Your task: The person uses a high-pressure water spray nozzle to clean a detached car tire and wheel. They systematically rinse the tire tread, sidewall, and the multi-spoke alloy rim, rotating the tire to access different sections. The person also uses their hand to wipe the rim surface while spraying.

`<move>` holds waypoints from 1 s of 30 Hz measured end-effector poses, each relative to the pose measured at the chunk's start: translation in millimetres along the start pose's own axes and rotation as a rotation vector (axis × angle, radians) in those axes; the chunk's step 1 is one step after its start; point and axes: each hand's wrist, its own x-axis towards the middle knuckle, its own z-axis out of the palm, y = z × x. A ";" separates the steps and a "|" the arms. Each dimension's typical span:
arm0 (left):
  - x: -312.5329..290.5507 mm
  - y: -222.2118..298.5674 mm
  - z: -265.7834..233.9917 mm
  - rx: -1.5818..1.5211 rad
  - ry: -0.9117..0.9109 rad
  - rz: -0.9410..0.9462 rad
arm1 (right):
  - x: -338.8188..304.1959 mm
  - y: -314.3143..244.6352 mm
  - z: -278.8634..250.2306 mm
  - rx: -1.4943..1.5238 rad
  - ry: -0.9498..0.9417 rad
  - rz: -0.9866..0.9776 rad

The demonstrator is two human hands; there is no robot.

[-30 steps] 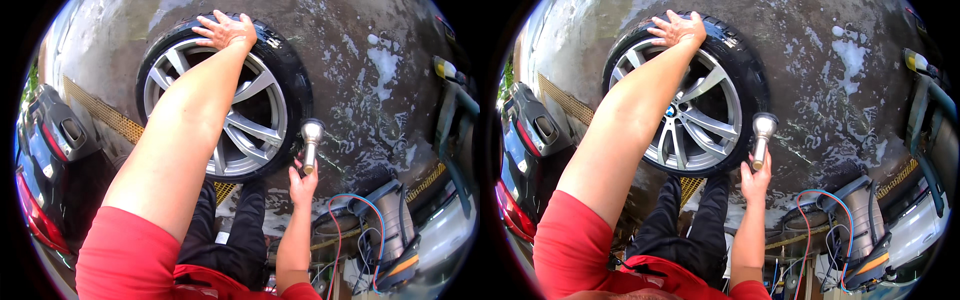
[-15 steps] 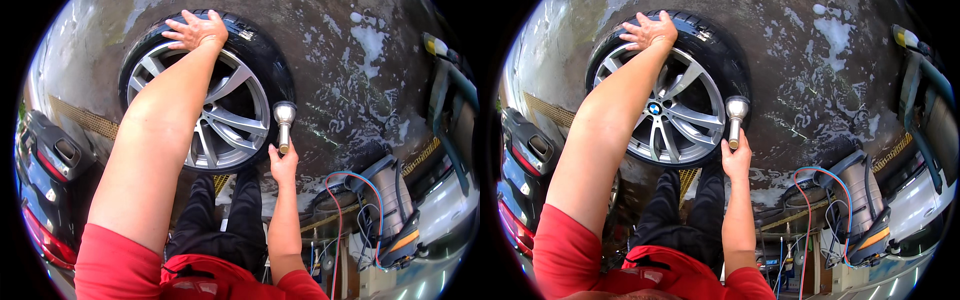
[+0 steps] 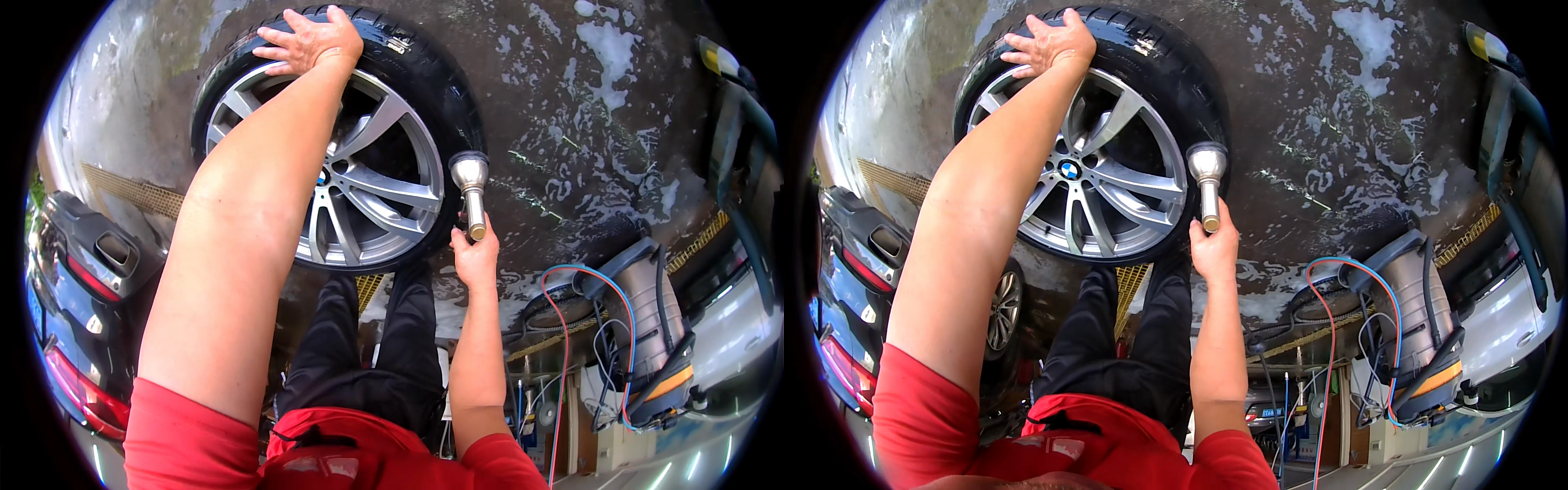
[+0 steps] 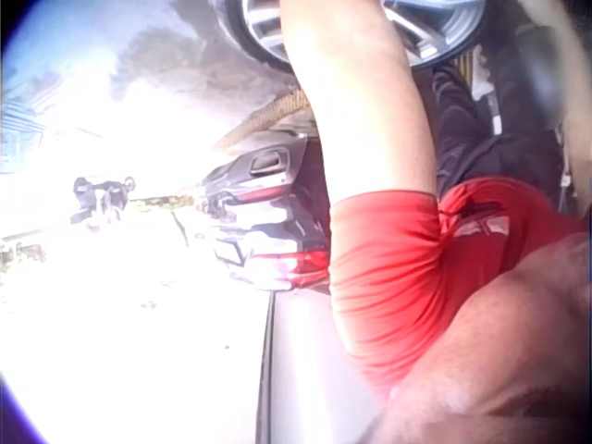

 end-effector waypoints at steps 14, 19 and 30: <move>-3.9 0.0 -8.1 -0.020 0.030 -0.016 | -35.4 -96.3 -7.7 0.476 -0.310 -0.082; -3.1 -1.1 -25.7 -0.128 -0.044 -0.004 | -52.5 -159.0 -18.3 0.448 -0.508 -0.069; -1.5 0.9 -36.4 -0.151 -0.115 -0.039 | -44.2 -175.0 -48.7 0.476 -0.522 -0.057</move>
